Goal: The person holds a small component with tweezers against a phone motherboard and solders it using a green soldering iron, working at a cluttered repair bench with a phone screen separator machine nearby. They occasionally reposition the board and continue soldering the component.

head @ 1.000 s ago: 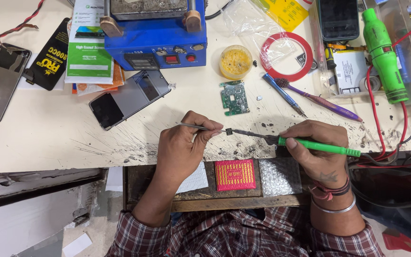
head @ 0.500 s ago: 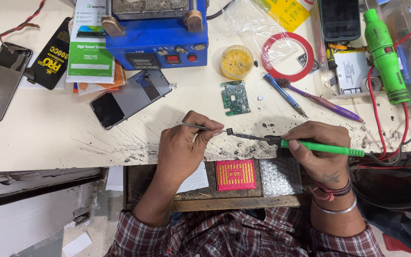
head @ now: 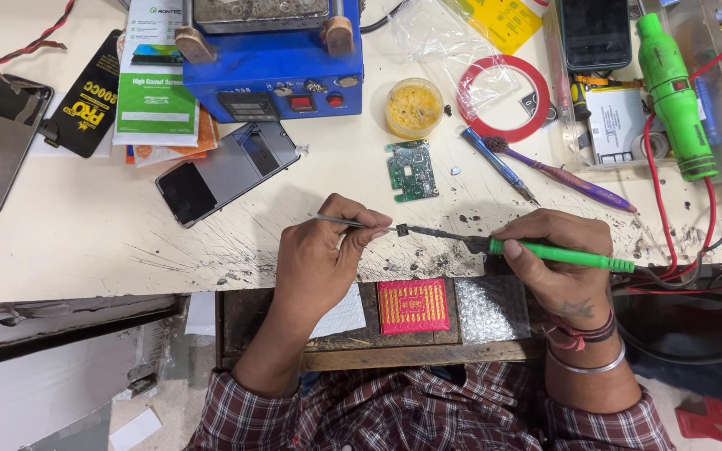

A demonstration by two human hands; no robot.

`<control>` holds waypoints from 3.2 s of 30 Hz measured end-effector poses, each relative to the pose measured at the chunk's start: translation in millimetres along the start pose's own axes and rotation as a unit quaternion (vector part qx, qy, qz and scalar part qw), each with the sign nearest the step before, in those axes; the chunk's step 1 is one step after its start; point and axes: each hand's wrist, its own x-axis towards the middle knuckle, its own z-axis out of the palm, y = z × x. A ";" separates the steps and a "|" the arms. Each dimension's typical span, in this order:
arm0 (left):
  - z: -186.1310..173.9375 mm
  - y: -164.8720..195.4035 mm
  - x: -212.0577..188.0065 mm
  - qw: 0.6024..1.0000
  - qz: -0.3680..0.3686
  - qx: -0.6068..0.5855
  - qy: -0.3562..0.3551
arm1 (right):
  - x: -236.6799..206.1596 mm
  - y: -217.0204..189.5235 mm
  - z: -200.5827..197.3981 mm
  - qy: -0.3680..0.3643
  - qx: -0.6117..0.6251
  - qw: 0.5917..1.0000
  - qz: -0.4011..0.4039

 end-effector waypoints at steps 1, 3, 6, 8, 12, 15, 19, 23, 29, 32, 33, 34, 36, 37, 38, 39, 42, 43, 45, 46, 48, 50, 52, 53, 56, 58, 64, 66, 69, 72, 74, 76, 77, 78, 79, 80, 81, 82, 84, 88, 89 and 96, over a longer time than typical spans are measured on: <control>-0.2 0.0 0.1 1.000 0.005 -0.002 0.001 | 0.1 -0.1 0.0 -0.001 0.008 1.000 -0.002; 0.1 0.1 -0.1 1.000 -0.004 0.005 0.000 | 0.7 -0.1 -0.2 -0.003 0.015 1.000 -0.005; -0.3 -0.1 -0.3 1.000 -0.006 0.010 0.001 | 0.8 0.0 -0.3 -0.003 0.009 1.000 -0.003; -0.3 0.1 -0.5 1.000 -0.001 0.003 0.001 | -0.2 -0.4 -0.1 0.001 -0.002 1.000 0.005; -0.7 0.2 0.0 1.000 -0.001 -0.005 0.001 | 0.0 0.2 0.0 -0.001 0.016 1.000 -0.003; -1.2 0.4 -0.2 1.000 0.000 0.002 0.003 | 0.6 0.7 -0.3 0.000 0.019 1.000 -0.003; -0.2 0.4 0.9 1.000 -0.003 0.006 0.003 | 0.3 0.1 -0.5 0.002 0.002 1.000 0.003; -1.6 0.9 0.7 1.000 -0.012 0.008 -0.002 | 1.4 -0.2 -0.2 0.002 0.034 0.999 -0.010; -1.5 1.6 0.0 1.000 -0.012 0.000 -0.003 | -0.5 -0.3 -1.2 0.004 0.007 1.000 -0.001; -1.8 1.0 -0.2 1.000 -0.004 0.002 -0.001 | -1.6 1.4 -0.2 0.008 0.039 0.999 -0.002; -1.8 1.0 -0.3 1.000 -0.004 0.002 -0.001 | -1.7 2.1 -0.2 0.008 0.031 0.999 -0.001; -1.6 1.1 -0.8 1.000 -0.004 0.002 -0.002 | -1.7 2.6 -0.4 0.008 0.024 1.000 0.000; -0.7 1.3 -0.7 1.000 -0.006 -0.002 0.000 | -1.5 3.4 -1.0 0.008 0.012 1.000 0.001; -0.2 1.2 -0.4 1.000 -0.007 -0.004 0.000 | -1.4 3.5 -1.3 0.007 0.008 1.000 0.001; 0.0 1.1 -0.4 1.000 -0.011 -0.005 -0.002 | -1.5 3.5 -1.4 0.006 0.004 1.000 0.001; -0.2 1.2 -0.3 1.000 -0.014 -0.006 -0.004 | -1.4 3.3 -1.5 0.006 0.014 1.000 -0.002; -1.6 0.6 -0.6 1.000 -0.010 0.001 -0.002 | -1.0 3.1 -0.5 0.007 0.030 1.000 -0.005; -1.7 0.5 -0.5 1.000 -0.006 0.005 0.000 | -1.0 2.8 -0.4 0.006 0.024 1.000 -0.003; -1.3 0.4 -0.7 1.000 -0.010 0.006 -0.001 | -1.2 2.2 -0.3 0.007 0.014 1.000 0.002; -0.9 0.2 -0.5 1.000 -0.011 0.006 0.000 | -1.2 1.9 -0.5 0.007 0.009 1.000 0.005; -0.1 0.2 -0.8 1.000 -0.003 0.002 0.004 | -1.2 1.6 -0.5 0.007 0.015 1.000 0.006; -0.3 -0.1 -1.5 1.000 0.000 0.001 0.005 | -1.3 1.8 -0.1 0.006 0.038 0.999 0.002; -0.2 -0.7 -1.0 1.000 -0.002 0.002 -0.001 | -1.5 2.2 0.1 0.009 0.026 1.000 0.005; -0.1 -0.8 -0.9 1.000 -0.002 0.003 0.000 | -1.5 2.4 -0.1 0.011 0.019 1.000 0.006; 0.4 -0.9 -1.0 1.000 -0.003 0.007 0.000 | -1.6 3.2 -1.1 0.011 0.004 1.000 0.007; -0.3 -1.1 -0.9 1.000 -0.006 0.011 0.000 | -1.5 3.5 -1.3 0.011 0.013 1.000 0.001; -0.4 -0.2 -1.2 1.000 0.001 0.015 0.004 | -2.2 2.5 -0.4 0.012 0.016 1.000 0.013; -0.1 0.2 -1.3 1.000 -0.002 0.008 0.004 | -2.5 1.8 -0.9 0.012 0.016 1.000 0.013; 0.2 0.4 -0.7 1.000 0.000 0.001 0.003 | -1.7 1.5 -1.5 0.010 0.019 1.000 0.005; -0.3 0.8 -0.9 1.000 -0.005 0.001 0.001 | -0.6 1.4 -1.1 0.010 0.021 1.000 0.007; -1.2 1.1 -0.7 1.000 -0.007 0.005 0.002 | 0.2 1.5 -0.4 0.012 0.021 1.000 0.008; -1.4 1.6 -0.8 1.000 -0.007 0.009 0.001 | 0.1 0.6 -0.4 0.009 0.026 1.000 0.008; -1.4 1.6 -0.4 1.000 -0.005 0.009 0.002 | 0.2 0.1 -0.5 0.007 0.029 1.000 0.007; -1.2 1.8 -0.2 1.000 -0.004 0.009 0.004 | 0.4 -0.3 -0.4 0.007 0.029 1.000 0.006; -0.8 2.1 -0.5 1.000 -0.003 0.009 0.005 | 0.5 -1.0 -0.2 0.006 0.030 1.000 0.005; -0.7 2.5 -0.6 1.000 -0.006 0.007 0.003 | 0.6 -1.8 -0.4 0.005 0.030 1.000 0.004; -0.9 3.0 -0.6 1.000 -0.008 0.005 0.002 | 0.7 -2.7 -0.8 0.004 0.027 1.000 0.010; -1.4 3.3 -0.1 1.000 -0.009 0.003 0.001 | 1.2 -3.5 -0.8 0.002 0.024 1.000 0.014; -2.4 4.8 1.1 1.000 -0.015 0.008 0.000 | 2.5 -4.9 -2.0 0.000 0.024 1.000 0.017; -3.4 10.4 3.3 0.999 -0.036 0.018 -0.008 | 5.2 -6.8 -5.6 -0.007 0.017 1.000 0.017; -3.5 12.2 3.7 0.999 -0.033 0.021 -0.004 | 5.6 -6.9 -6.9 -0.010 0.010 1.000 0.016; -2.9 22.4 6.1 0.999 -0.031 0.026 0.014 | 6.3 -6.4 -10.3 0.001 0.032 0.999 -0.001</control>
